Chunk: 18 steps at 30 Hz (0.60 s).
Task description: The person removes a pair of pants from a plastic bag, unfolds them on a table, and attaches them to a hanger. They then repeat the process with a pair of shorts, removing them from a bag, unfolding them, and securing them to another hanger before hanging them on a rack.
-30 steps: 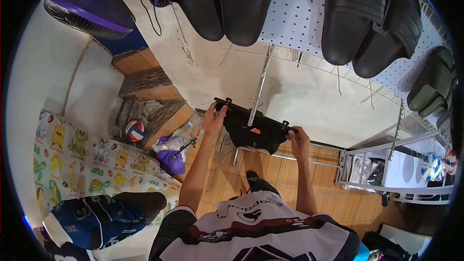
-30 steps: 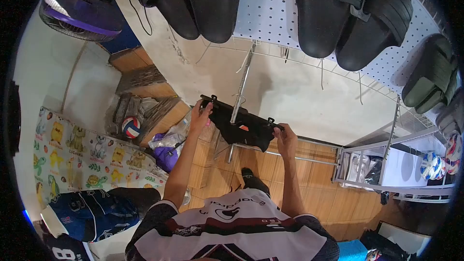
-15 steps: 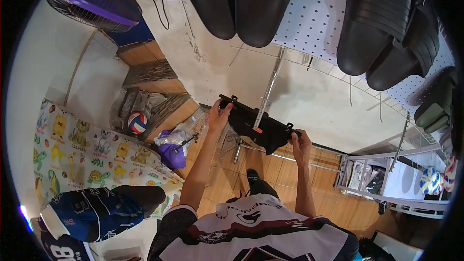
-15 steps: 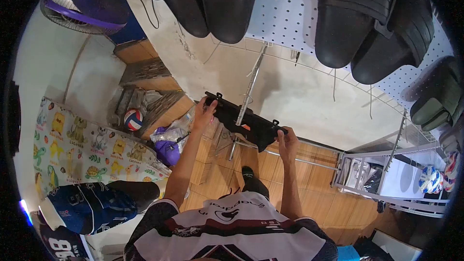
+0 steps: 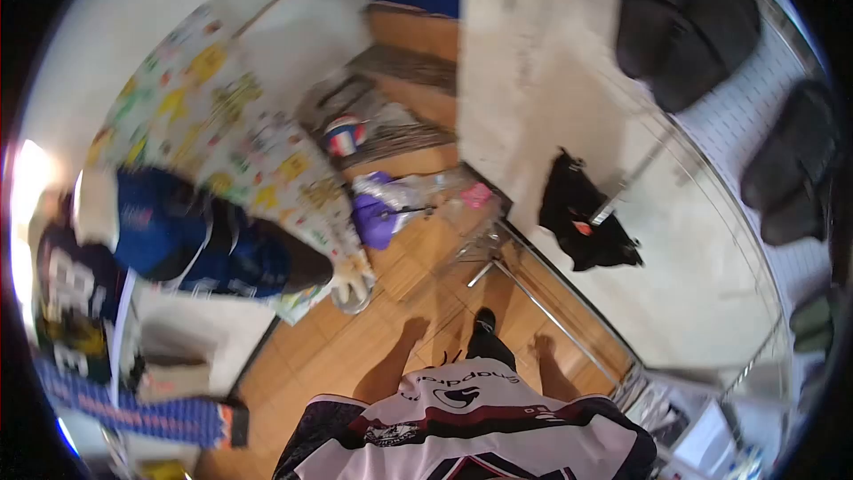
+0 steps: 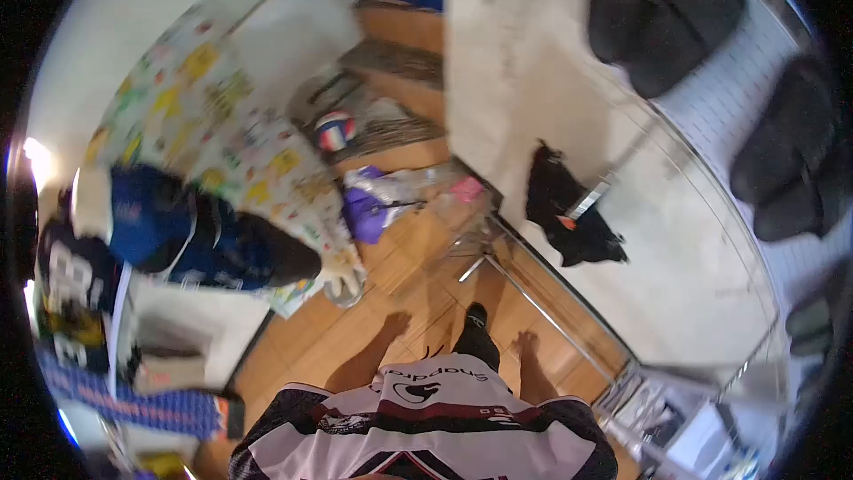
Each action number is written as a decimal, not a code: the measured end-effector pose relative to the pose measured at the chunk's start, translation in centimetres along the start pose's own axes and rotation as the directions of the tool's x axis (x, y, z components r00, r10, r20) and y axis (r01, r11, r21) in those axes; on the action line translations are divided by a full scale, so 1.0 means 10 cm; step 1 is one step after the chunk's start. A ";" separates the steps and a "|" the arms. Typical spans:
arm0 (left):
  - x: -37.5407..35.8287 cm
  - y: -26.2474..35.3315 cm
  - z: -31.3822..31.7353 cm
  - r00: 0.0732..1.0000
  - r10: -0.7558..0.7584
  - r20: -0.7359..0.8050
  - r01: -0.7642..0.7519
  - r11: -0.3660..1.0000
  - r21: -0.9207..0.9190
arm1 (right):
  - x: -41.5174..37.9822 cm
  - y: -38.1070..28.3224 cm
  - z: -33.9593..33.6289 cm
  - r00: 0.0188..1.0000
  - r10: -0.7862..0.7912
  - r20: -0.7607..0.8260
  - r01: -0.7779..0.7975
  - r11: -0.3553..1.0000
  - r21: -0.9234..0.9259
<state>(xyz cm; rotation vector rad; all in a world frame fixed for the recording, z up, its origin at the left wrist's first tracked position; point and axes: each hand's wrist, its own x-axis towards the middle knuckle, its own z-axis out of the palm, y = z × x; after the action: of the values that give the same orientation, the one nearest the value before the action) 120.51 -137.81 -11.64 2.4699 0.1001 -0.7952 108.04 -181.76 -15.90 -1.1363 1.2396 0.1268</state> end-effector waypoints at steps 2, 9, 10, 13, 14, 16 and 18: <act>-1.09 -0.95 0.09 0.947 -0.321 0.034 0.316 0.903 -0.291 | -0.17 0.45 0.09 0.949 0.299 0.101 -0.242 0.894 -0.377; -4.48 -3.29 0.46 0.872 -0.476 -0.112 0.487 0.827 0.281 | -1.38 0.80 1.34 0.935 0.214 0.282 0.028 0.748 -0.663; -4.80 -3.45 0.56 0.676 -0.725 -0.132 0.659 0.675 -0.332 | -1.52 0.88 1.58 0.931 0.199 0.307 0.078 0.712 -0.698; -5.44 -3.59 0.94 0.178 -0.981 -0.080 0.141 0.106 -0.984 | -1.87 1.06 2.18 0.863 0.260 0.433 0.213 0.589 -0.779; -5.52 -3.54 1.00 0.146 -0.988 -0.057 -0.009 0.056 -0.998 | -1.99 1.15 2.42 0.826 0.302 0.476 0.257 0.550 -0.794; -5.53 -3.40 1.07 0.141 -0.990 -0.011 -0.142 -0.009 -0.990 | -2.24 1.37 2.85 0.749 0.315 0.583 0.385 0.508 -0.770; -5.46 -3.11 0.99 0.203 -0.979 0.014 -0.255 -0.067 -0.965 | -1.92 1.86 3.39 0.655 0.419 0.629 0.488 0.401 -0.775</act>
<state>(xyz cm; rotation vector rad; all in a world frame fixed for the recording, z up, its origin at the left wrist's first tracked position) 63.36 -111.49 -2.48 0.9285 1.6243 0.5593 111.69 -138.80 -15.81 -1.7884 0.2004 1.3280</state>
